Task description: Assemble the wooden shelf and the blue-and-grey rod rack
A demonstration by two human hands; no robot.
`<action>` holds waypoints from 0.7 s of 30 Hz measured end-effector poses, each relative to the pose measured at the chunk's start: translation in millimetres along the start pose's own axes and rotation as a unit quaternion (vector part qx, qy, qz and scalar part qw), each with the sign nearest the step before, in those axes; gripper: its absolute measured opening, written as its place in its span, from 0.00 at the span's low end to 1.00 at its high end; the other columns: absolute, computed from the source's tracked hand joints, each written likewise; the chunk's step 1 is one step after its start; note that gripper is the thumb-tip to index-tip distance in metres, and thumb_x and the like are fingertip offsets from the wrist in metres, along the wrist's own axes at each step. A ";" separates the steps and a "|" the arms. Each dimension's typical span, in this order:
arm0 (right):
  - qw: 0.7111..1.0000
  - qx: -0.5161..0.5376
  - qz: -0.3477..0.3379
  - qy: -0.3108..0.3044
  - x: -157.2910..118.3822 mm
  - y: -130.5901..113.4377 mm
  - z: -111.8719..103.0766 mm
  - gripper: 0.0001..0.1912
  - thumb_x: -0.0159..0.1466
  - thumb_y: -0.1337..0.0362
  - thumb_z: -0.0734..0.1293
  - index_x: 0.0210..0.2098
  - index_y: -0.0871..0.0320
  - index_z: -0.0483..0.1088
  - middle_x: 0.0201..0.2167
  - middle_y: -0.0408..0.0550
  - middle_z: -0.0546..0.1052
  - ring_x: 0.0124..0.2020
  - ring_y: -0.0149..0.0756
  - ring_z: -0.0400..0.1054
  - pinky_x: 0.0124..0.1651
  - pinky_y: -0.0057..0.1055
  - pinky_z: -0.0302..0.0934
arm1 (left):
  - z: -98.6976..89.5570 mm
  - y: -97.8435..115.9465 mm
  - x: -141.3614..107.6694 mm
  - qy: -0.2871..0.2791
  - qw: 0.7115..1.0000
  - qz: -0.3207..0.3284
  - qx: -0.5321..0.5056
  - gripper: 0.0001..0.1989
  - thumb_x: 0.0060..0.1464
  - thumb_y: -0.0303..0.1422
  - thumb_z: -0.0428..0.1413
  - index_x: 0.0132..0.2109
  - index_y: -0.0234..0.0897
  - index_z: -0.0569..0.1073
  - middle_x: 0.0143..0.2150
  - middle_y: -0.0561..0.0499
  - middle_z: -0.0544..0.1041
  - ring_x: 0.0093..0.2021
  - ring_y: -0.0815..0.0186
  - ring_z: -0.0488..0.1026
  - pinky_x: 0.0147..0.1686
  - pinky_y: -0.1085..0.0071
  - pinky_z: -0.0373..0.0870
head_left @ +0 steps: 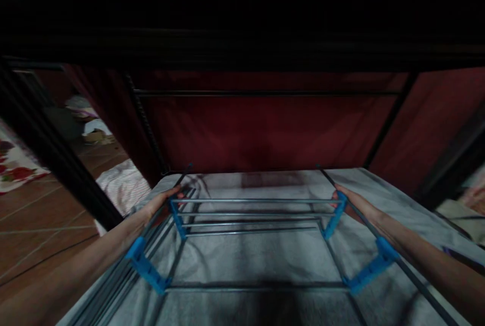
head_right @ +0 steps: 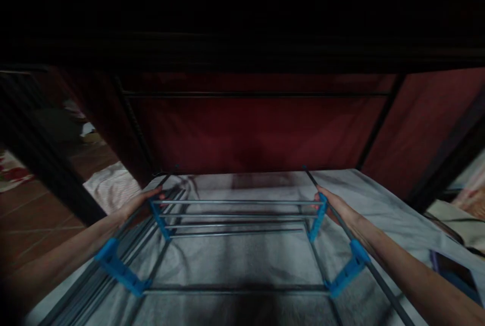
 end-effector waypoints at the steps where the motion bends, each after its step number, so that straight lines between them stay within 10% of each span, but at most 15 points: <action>1: 1.000 0.014 0.006 0.012 -0.1 -3.0 1.8 0.12 0.62 0.57 0.64 0.24 0.55 0.68 0.20 0.42 0.70 0.21 0.30 0.66 0.35 0.30 0.69 | -0.5 -2.9 1.8 -0.038 0.994 -0.048 -0.086 0.25 0.58 0.52 0.46 0.30 0.33 0.69 0.26 0.49 0.78 0.30 0.63 0.75 0.32 0.64 0.73; 6: 0.999 0.049 0.019 0.007 -6.1 -8.5 -0.2 0.13 0.64 0.59 0.63 0.25 0.56 0.67 0.20 0.42 0.70 0.22 0.30 0.65 0.35 0.30 0.69 | -3.4 -9.3 9.1 -0.071 0.954 -0.127 -0.260 0.19 0.58 0.46 0.52 0.29 0.34 0.68 0.21 0.57 0.75 0.26 0.69 0.72 0.33 0.67 0.73; 21: 0.998 0.051 0.021 -0.018 -14.7 -3.3 -18.4 0.15 0.63 0.56 0.63 0.23 0.56 0.68 0.20 0.42 0.70 0.22 0.30 0.64 0.36 0.30 0.66 | 9.5 -14.5 14.2 -0.037 0.927 -0.193 -0.320 0.04 0.56 0.28 0.53 0.33 0.35 0.65 0.22 0.55 0.71 0.21 0.68 0.71 0.29 0.63 0.77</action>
Point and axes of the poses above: each hand's wrist, its own x-axis towards the middle knuckle, its own z-axis out of the palm, y = z × x, the point moved 1 cm from there along x, towards the middle knuckle
